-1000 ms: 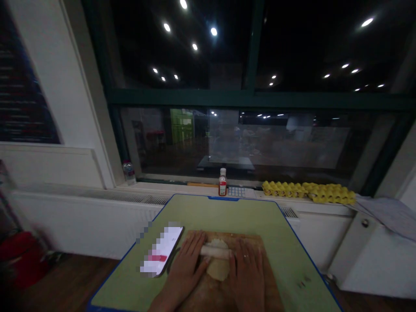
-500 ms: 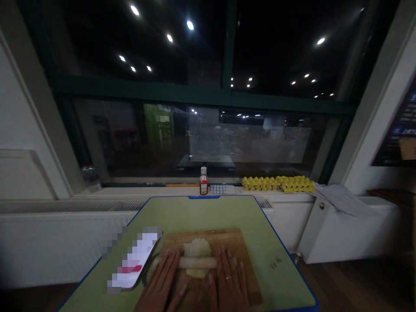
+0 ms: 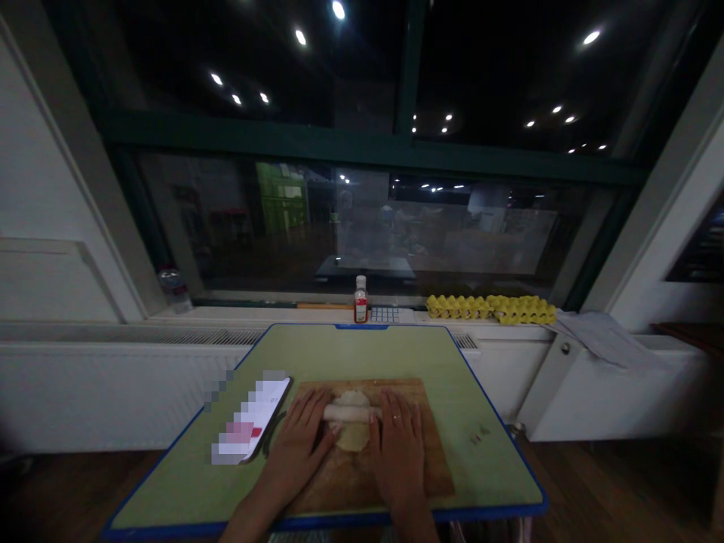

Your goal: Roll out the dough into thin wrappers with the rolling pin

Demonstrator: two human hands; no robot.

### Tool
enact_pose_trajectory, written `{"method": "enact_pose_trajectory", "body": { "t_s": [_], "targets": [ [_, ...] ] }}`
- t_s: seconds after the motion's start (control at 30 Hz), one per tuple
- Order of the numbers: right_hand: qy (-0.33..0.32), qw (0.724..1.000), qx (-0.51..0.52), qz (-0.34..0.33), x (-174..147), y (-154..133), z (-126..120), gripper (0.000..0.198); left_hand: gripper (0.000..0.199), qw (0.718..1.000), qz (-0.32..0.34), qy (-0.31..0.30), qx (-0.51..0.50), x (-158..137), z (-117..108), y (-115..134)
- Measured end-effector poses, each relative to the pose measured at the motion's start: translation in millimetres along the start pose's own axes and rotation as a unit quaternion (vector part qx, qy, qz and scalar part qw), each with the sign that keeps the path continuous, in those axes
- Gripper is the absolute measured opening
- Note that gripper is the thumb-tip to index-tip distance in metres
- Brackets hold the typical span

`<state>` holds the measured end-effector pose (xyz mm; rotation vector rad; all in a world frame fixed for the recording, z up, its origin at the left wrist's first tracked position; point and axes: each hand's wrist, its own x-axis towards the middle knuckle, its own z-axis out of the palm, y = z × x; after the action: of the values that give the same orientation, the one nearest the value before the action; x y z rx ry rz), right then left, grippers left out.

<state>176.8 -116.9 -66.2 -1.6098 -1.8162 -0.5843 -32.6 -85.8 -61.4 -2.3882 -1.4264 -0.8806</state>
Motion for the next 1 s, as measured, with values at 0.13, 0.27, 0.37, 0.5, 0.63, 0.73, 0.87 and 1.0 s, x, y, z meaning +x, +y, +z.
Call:
{"method": "enact_pose_trajectory", "body": {
  "t_s": [0.13, 0.27, 0.37, 0.5, 0.63, 0.73, 0.87, 1.0],
  "targets": [
    [0.028, 0.999, -0.003, -0.035, -26.2, 1.0, -14.0, 0.05, 0.065, 1.0, 0.025, 0.011, 0.011, -28.5, -20.6, 11.6],
    [0.034, 0.997, 0.0, -0.066, -42.6, 2.5, -23.7, 0.059, 0.077, 0.998, 0.055, 0.01, 0.034, -49.3, -35.6, 17.0],
    [0.029, 0.997, 0.003, -0.065, -42.6, 3.1, -23.2, 0.059, 0.077, 0.997, 0.058, 0.008, 0.039, -49.9, -34.9, 15.9],
    [0.005, 0.999, -0.001, -0.034, -25.1, 3.2, -12.4, 0.051, 0.072, 0.999, 0.027, -0.008, 0.03, -29.7, -21.0, 9.0],
    [-0.005, 1.0, 0.01, -0.002, -1.0, 4.6, 4.7, 0.039, 0.063, 0.999, 0.0, -0.032, 0.006, -2.0, -4.3, -0.7],
    [-0.002, 1.0, 0.011, -0.003, 8.1, 5.3, 12.1, 0.035, 0.056, 0.999, -0.011, -0.042, -0.002, 7.2, 0.8, -3.4],
    [0.005, 1.0, 0.001, -0.011, -1.3, 4.1, 8.3, 0.04, 0.056, 1.0, -0.002, -0.025, 0.012, -6.2, -5.1, 2.0],
    [0.035, 0.999, 0.003, -0.022, -26.5, 3.7, 1.4, 0.048, 0.07, 0.999, 0.035, 0.011, 0.037, -33.5, -16.9, 8.3]
  ]
}}
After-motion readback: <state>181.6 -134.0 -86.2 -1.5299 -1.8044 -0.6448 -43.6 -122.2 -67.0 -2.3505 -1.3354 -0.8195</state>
